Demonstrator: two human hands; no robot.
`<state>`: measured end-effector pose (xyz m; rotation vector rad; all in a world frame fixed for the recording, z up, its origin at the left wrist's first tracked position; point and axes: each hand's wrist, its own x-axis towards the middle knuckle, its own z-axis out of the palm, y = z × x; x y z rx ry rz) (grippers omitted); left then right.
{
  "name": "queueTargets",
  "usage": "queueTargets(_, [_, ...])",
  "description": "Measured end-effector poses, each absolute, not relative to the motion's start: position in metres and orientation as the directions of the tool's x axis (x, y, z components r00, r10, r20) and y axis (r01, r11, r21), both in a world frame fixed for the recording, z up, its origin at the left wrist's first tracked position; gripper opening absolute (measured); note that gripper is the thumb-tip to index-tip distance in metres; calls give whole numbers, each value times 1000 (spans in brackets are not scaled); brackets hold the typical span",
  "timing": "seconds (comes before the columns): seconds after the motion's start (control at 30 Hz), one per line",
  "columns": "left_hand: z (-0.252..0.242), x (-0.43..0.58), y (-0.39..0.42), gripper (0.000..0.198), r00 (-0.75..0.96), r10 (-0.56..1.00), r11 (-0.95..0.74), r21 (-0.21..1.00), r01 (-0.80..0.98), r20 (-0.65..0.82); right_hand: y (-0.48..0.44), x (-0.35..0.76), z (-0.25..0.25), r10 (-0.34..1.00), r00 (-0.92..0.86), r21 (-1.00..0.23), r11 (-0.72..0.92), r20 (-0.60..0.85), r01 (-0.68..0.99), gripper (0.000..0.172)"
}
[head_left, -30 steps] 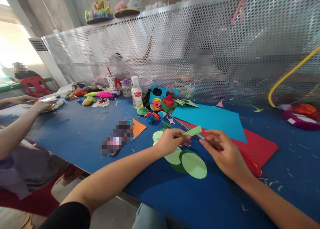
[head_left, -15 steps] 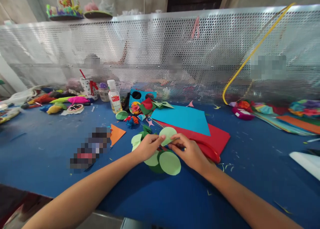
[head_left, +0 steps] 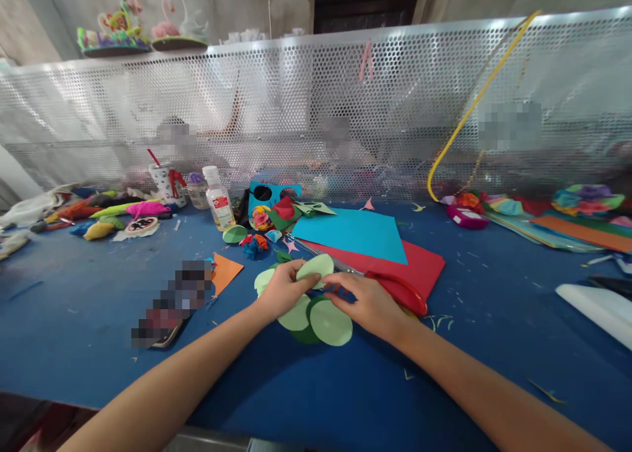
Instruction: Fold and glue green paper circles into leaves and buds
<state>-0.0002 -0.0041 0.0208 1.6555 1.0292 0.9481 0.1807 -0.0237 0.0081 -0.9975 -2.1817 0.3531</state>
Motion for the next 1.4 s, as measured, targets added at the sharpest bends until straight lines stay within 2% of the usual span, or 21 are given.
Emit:
queueTargets(0.1, [22, 1, -5, 23, 375, 926, -122, 979, 164, 52, -23, 181, 9, 709, -484, -455, 702, 512, 548, 14])
queueTargets(0.23, [20, 3, -4, 28, 325, 945, -15, 991, 130, -28, -24, 183, 12, 670, -528, -447, 742, 522, 500, 15])
queueTargets(0.4, [17, 0, 0, 24, 307, 950, -85, 994, 63, 61, -26, 181, 15, 665, -553, -496, 745, 502, 446, 14])
queueTargets(0.5, [17, -1, 1, 23, 326, 944, -64, 997, 39, 48, -28, 180, 16, 680, -526, -514, 732, 512, 447, 13])
queueTargets(0.7, [20, 0, 0, 40, 321, 945, -52, 997, -54, 67, -27, 181, 15, 705, -509, -479, 709, 494, 517, 31])
queueTargets(0.77, [21, 0, -1, 41, 323, 943, -63, 997, -53, 77, -25, 182, 13, 710, -505, -461, 704, 491, 540, 32])
queueTargets(0.9, [19, 0, -2, 23, 359, 933, -38, 999, 7, 33, -23, 182, 11, 708, -462, -472, 703, 534, 532, 16])
queueTargets(1.0, [16, 0, -1, 24, 356, 935, -13, 1000, 21, 5, -22, 183, 11, 704, -435, -492, 706, 561, 509, 9])
queueTargets(1.13, [16, 0, 0, 31, 358, 932, -48, 998, -43, 61, -22, 184, 12, 716, -425, -495, 693, 553, 524, 26])
queueTargets(1.23, [17, 0, 0, 33, 384, 923, -5, 997, -72, 32, -22, 184, 12, 714, -479, -455, 697, 510, 554, 36])
queueTargets(1.3, [17, 0, 0, 31, 393, 920, 33, 997, -64, -5, -22, 184, 11, 705, -515, -442, 708, 487, 551, 32])
queueTargets(1.4, [17, 0, 0, 32, 412, 910, 67, 997, -39, -45, -22, 182, 10, 701, -511, -464, 713, 498, 526, 15])
